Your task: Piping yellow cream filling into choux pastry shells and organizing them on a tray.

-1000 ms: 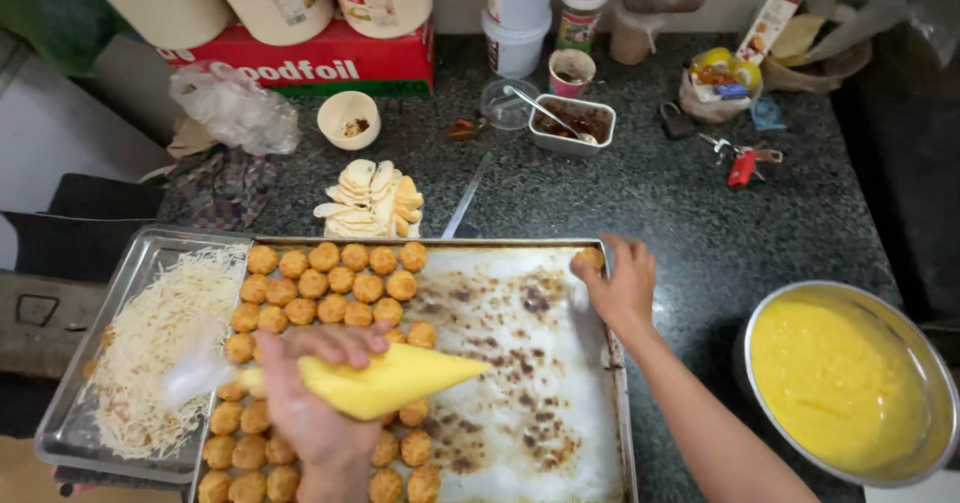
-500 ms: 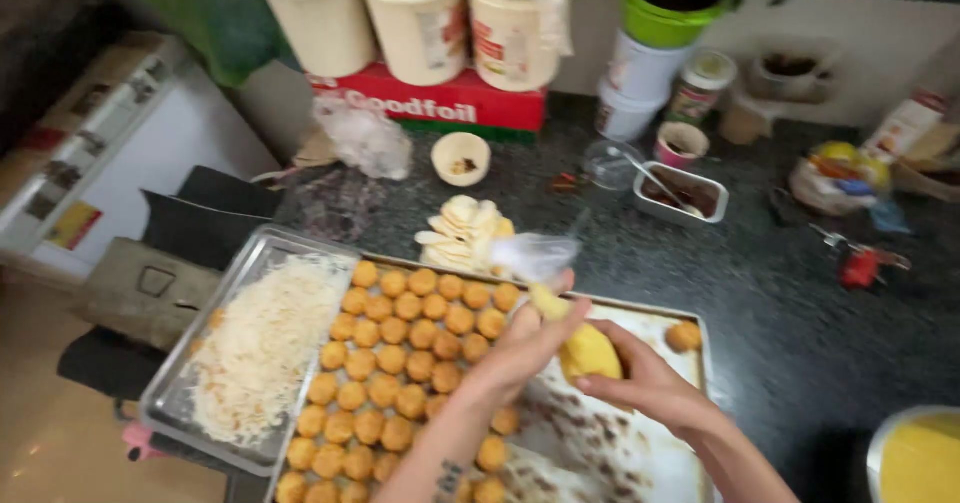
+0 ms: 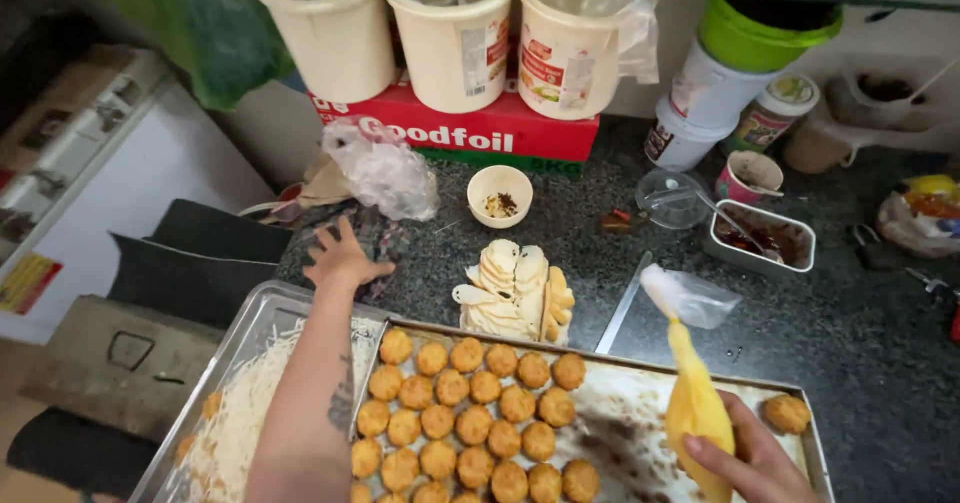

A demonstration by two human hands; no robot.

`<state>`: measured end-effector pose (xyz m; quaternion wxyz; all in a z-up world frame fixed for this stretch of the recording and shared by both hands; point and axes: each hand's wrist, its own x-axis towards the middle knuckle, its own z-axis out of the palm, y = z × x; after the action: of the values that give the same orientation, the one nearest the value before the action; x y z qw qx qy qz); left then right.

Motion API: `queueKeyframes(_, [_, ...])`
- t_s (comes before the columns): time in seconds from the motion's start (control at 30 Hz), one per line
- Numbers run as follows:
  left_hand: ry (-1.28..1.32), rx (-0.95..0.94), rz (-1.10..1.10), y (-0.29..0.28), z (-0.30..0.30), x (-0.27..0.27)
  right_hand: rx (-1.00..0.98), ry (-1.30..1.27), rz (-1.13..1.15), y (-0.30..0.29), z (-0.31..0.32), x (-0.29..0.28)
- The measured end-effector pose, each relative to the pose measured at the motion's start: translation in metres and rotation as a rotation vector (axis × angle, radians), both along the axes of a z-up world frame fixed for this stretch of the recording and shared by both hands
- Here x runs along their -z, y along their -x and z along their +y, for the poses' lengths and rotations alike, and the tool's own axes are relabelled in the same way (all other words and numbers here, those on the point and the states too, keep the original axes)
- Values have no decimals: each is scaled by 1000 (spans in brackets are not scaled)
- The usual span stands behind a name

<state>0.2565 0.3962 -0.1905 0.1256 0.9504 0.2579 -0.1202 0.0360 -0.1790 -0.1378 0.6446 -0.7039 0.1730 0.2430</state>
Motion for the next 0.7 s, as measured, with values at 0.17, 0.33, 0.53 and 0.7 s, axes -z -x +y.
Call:
queueKeyframes(0.17, [-144,162,-81,-14,14,46,181,75,83,6,-10,4])
queueKeyframes(0.33, [-263,209,-507,5,8,-28,330,-81,76,9,-2,-11])
queueKeyframes(0.53, [-155,361,-928,78,-35,-147,412,-184,91,4,36,-52])
queueKeyframes(0.7, [-386,726,-1007,180,-41,-190,340,-272,33,16,58,-84])
